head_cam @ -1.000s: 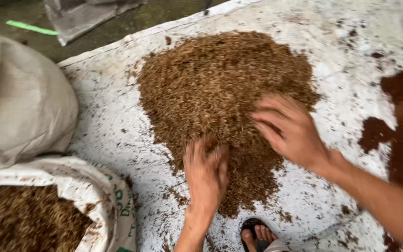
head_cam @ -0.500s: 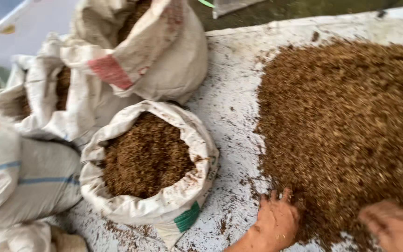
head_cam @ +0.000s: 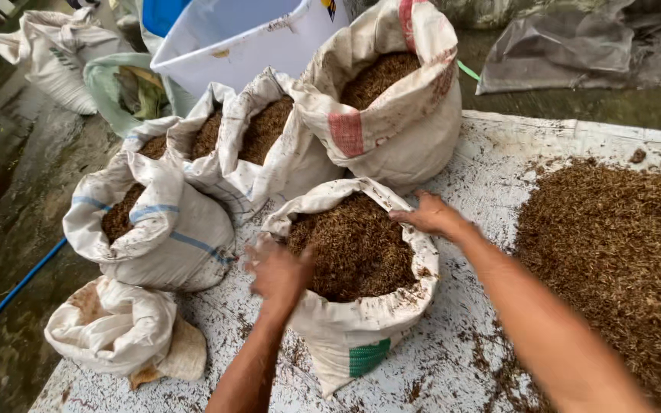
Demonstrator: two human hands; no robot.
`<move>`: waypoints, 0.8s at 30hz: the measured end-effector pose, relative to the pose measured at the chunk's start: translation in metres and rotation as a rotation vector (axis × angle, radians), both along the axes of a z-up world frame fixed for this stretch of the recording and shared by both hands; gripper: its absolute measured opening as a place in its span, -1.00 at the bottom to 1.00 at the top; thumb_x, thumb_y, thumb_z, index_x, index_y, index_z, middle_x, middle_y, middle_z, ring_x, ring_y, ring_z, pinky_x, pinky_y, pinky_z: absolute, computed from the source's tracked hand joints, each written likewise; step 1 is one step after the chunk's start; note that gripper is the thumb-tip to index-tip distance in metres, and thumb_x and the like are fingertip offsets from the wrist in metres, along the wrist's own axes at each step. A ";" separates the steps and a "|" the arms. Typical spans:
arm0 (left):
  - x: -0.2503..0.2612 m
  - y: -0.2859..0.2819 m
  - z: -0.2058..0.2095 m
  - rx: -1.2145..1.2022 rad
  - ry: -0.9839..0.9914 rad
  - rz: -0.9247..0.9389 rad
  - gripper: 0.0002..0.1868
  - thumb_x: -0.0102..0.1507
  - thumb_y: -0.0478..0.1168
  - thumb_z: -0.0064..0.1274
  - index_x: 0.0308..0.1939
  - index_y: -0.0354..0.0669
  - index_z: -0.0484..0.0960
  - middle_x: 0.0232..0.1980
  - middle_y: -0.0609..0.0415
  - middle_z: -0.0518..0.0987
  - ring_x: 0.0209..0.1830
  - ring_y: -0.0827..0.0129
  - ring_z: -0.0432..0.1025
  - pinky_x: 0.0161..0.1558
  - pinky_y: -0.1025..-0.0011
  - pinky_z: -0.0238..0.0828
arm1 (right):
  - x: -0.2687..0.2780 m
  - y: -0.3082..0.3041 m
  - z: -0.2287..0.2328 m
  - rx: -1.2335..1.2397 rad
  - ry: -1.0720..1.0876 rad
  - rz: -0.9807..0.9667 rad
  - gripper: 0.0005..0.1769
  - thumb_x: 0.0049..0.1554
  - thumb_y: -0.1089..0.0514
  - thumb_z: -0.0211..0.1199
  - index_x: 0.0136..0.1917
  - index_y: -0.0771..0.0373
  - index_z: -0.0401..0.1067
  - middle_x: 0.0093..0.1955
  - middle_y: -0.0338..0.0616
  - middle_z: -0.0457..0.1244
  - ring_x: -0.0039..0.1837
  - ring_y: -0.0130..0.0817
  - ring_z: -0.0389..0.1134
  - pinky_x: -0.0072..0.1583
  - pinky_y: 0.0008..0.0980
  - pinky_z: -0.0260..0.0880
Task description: The person scoops a brown, grain-like material from a pile on a white tarp and places it into a white sack. They repeatedly gather handfuls of the material and transfer them into the bag, occasionally adjusting the sack's position.
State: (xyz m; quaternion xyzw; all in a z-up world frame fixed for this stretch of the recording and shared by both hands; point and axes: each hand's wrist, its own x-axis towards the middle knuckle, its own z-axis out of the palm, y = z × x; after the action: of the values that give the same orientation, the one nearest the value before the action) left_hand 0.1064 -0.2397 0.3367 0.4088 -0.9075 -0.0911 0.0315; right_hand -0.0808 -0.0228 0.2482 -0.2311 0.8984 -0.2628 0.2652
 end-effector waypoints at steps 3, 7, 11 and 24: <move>0.020 -0.069 -0.059 0.355 -0.168 0.170 0.13 0.09 0.71 -0.07 0.21 -0.25 0.65 0.45 -0.40 0.38 0.53 -0.30 0.17 0.35 -0.30 0.18 | 0.004 -0.035 -0.046 -0.168 -0.146 -0.261 -0.35 0.19 -0.09 0.34 0.35 0.45 0.43 0.01 0.23 0.44 0.02 0.03 0.52 -0.03 -0.04 0.53; 0.010 -0.127 -0.159 0.599 -0.162 0.402 -0.22 0.08 0.13 0.26 0.24 -0.35 0.64 0.21 -0.41 0.58 0.28 -0.28 0.46 0.14 -0.12 0.43 | 0.050 -0.029 -0.069 -0.273 -0.027 -0.343 -0.49 0.24 -0.02 0.07 0.33 0.34 0.36 0.07 0.28 0.39 0.17 0.27 0.45 0.05 0.16 0.51; 0.015 -0.173 -0.208 0.663 0.141 0.454 -0.33 0.04 -0.02 0.27 0.11 -0.43 0.63 0.06 -0.35 0.59 0.08 -0.15 0.51 -0.01 -0.01 0.46 | 0.075 -0.048 -0.085 -0.548 -0.202 -0.686 -0.66 0.28 -0.06 0.00 -0.09 0.16 0.46 -0.36 -0.03 0.28 -0.34 -0.10 0.32 -0.28 -0.16 0.26; 0.036 -0.189 -0.086 0.507 0.194 0.160 -0.47 0.10 -0.04 -0.08 -0.06 -0.40 0.67 0.01 -0.29 0.66 0.13 -0.18 0.52 0.10 -0.09 0.43 | 0.086 -0.042 0.055 -0.955 -0.027 -0.820 -0.59 0.34 -0.24 0.08 0.09 0.09 0.51 -0.02 -0.07 0.32 0.06 -0.17 0.32 0.30 -0.19 0.26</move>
State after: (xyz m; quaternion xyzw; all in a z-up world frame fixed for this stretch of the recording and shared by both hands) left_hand 0.1427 -0.4291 0.2507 0.4634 -0.8134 -0.3510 0.0220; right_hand 0.0050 -0.0650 0.3033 0.0427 0.6940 -0.7184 0.0216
